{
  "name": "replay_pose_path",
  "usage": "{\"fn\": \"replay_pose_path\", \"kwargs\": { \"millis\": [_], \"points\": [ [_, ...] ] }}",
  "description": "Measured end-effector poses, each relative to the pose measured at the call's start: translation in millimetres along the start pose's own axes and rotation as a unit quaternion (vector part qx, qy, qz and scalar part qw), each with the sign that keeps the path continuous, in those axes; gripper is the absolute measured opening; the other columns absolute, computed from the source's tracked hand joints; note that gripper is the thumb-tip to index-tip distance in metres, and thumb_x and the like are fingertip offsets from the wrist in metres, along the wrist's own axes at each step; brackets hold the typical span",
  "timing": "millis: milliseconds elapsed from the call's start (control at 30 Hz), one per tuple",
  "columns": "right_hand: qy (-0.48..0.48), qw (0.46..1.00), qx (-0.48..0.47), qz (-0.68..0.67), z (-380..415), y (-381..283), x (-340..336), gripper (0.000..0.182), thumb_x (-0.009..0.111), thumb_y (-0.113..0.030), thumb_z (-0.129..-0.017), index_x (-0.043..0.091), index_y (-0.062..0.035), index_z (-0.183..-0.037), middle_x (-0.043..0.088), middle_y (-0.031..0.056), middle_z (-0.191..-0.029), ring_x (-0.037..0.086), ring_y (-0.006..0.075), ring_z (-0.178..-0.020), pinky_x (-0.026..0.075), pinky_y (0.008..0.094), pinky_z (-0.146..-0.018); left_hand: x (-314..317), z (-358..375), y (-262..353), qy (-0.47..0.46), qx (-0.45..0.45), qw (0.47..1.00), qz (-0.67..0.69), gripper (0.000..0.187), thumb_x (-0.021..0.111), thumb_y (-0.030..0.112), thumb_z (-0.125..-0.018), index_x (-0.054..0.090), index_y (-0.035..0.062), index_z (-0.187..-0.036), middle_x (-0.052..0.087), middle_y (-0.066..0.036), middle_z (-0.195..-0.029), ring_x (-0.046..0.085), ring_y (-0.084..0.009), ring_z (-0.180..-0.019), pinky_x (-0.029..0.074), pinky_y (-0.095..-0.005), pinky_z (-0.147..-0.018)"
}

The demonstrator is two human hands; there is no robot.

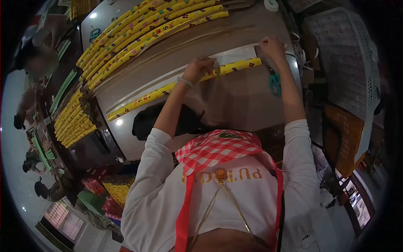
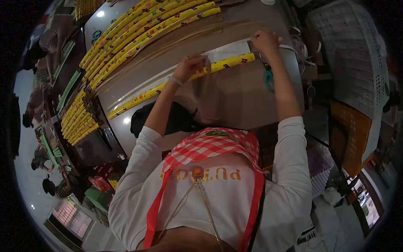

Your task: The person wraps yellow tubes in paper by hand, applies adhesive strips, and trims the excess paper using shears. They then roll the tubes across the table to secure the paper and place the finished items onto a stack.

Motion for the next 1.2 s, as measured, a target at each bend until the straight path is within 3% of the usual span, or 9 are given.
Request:
{"fn": "replay_pose_path", "kwargs": {
  "millis": [233, 333, 367, 533, 600, 933, 1067, 1133, 1200],
  "points": [
    [0.028, 1.0, -0.004, -0.008, -11, 88, -47, 0.03, 0.056, -0.036, -0.076, 0.066, -0.0119, -0.09, 0.062, 0.0086, -0.074, 0.057, 0.0283, -0.073, 0.042, 0.0456, -0.074, 1, -1, -1, 0.006, 0.028, 1.0, -0.007, 0.035, 0.056, 0.007, -0.078, 0.057, 0.0171, -0.111, 0.059, -0.007, -0.103, 0.054, -0.0274, -0.085, 0.043, -0.0348, -0.078],
    [-0.046, 0.995, 0.086, -0.001, -7, 122, -66, 0.035, 0.053, -0.038, -0.077, 0.064, -0.0068, -0.088, 0.061, 0.0155, -0.079, 0.058, 0.0333, -0.083, 0.045, 0.0393, -0.074, 0, -1, 0, -0.014, 0.024, 1.0, 0.006, 0.036, 0.055, 0.007, -0.078, 0.056, 0.0166, -0.113, 0.059, -0.008, -0.104, 0.054, -0.0277, -0.087, 0.043, -0.0348, -0.079],
    [0.038, 0.996, 0.055, -0.051, -14, 155, -56, 0.035, 0.051, -0.035, -0.079, 0.061, -0.0019, -0.074, 0.06, 0.0106, -0.069, 0.057, 0.0297, -0.069, 0.045, 0.0421, -0.069, -1, -2, 3, -0.016, 0.029, 0.999, 0.006, 0.036, 0.055, 0.007, -0.078, 0.056, 0.0166, -0.113, 0.059, -0.008, -0.104, 0.054, -0.0277, -0.087, 0.043, -0.0348, -0.079],
    [0.033, 0.979, 0.202, -0.025, -25, 278, -54, 0.039, 0.051, -0.038, -0.08, 0.058, 0.0001, -0.072, 0.058, 0.014, -0.071, 0.055, 0.0301, -0.068, 0.043, 0.0403, -0.065, -5, -3, 11, -0.045, -0.031, 0.998, -0.023, 0.037, 0.056, 0.006, -0.077, 0.055, 0.0137, -0.113, 0.058, -0.01, -0.104, 0.054, -0.0295, -0.093, 0.043, -0.0358, -0.079],
    [0.008, 0.948, 0.317, -0.031, 1, 280, -72, 0.037, 0.05, -0.037, -0.081, 0.062, -0.0027, -0.08, 0.06, 0.0137, -0.081, 0.056, 0.0301, -0.074, 0.042, 0.0423, -0.066, -3, -4, 6, -0.04, -0.001, 0.999, -0.011, 0.037, 0.056, 0.006, -0.077, 0.055, 0.0133, -0.113, 0.058, -0.01, -0.105, 0.054, -0.0296, -0.093, 0.043, -0.0356, -0.079],
    [0.062, 0.908, 0.415, 0.001, 42, 249, -61, 0.028, 0.043, -0.024, -0.088, 0.057, -0.0065, -0.104, 0.05, 0.0182, -0.114, 0.052, 0.0348, -0.096, 0.046, 0.0441, -0.079, -4, -3, 9, -0.079, -0.057, 0.995, 0.023, 0.037, 0.054, 0.006, -0.081, 0.052, 0.0131, -0.117, 0.055, -0.009, -0.112, 0.054, -0.0251, -0.098, 0.046, -0.0321, -0.079],
    [0.047, 0.902, 0.418, -0.097, 17, 279, -37, 0.032, 0.045, -0.028, -0.087, 0.055, -0.0093, -0.111, 0.051, 0.0165, -0.113, 0.052, 0.0339, -0.097, 0.045, 0.0439, -0.079, -4, -4, 10, -0.087, -0.065, 0.994, -0.006, 0.038, 0.053, 0.006, -0.081, 0.05, 0.0139, -0.119, 0.054, -0.008, -0.112, 0.054, -0.0235, -0.099, 0.046, -0.0311, -0.079],
    [0.241, 0.928, 0.227, -0.169, 6, 266, -35, 0.036, 0.047, -0.033, -0.086, 0.054, -0.0106, -0.114, 0.051, 0.015, -0.113, 0.049, 0.0324, -0.102, 0.044, 0.043, -0.081, -6, -4, 19, -0.092, -0.078, 0.993, -0.007, 0.038, 0.054, 0.006, -0.081, 0.049, 0.0136, -0.119, 0.054, -0.009, -0.111, 0.055, -0.0243, -0.098, 0.046, -0.0314, -0.079],
    [0.264, 0.942, 0.152, -0.142, 5, 243, -42, 0.038, 0.049, -0.036, -0.085, 0.056, -0.0102, -0.112, 0.052, 0.014, -0.112, 0.046, 0.03, -0.108, 0.043, 0.0408, -0.084, -4, -4, 5, -0.079, -0.016, 0.997, 0.014, 0.036, 0.055, 0.007, -0.08, 0.051, 0.0124, -0.116, 0.056, -0.01, -0.106, 0.055, -0.0277, -0.092, 0.045, -0.0325, -0.078]
  ]
}}
Point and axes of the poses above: each hand's wrist, its own z-axis away from the middle knuckle, its own x-axis out of the palm, y = z × x, the point moved 3 cm from there along -z, towards the middle knuckle
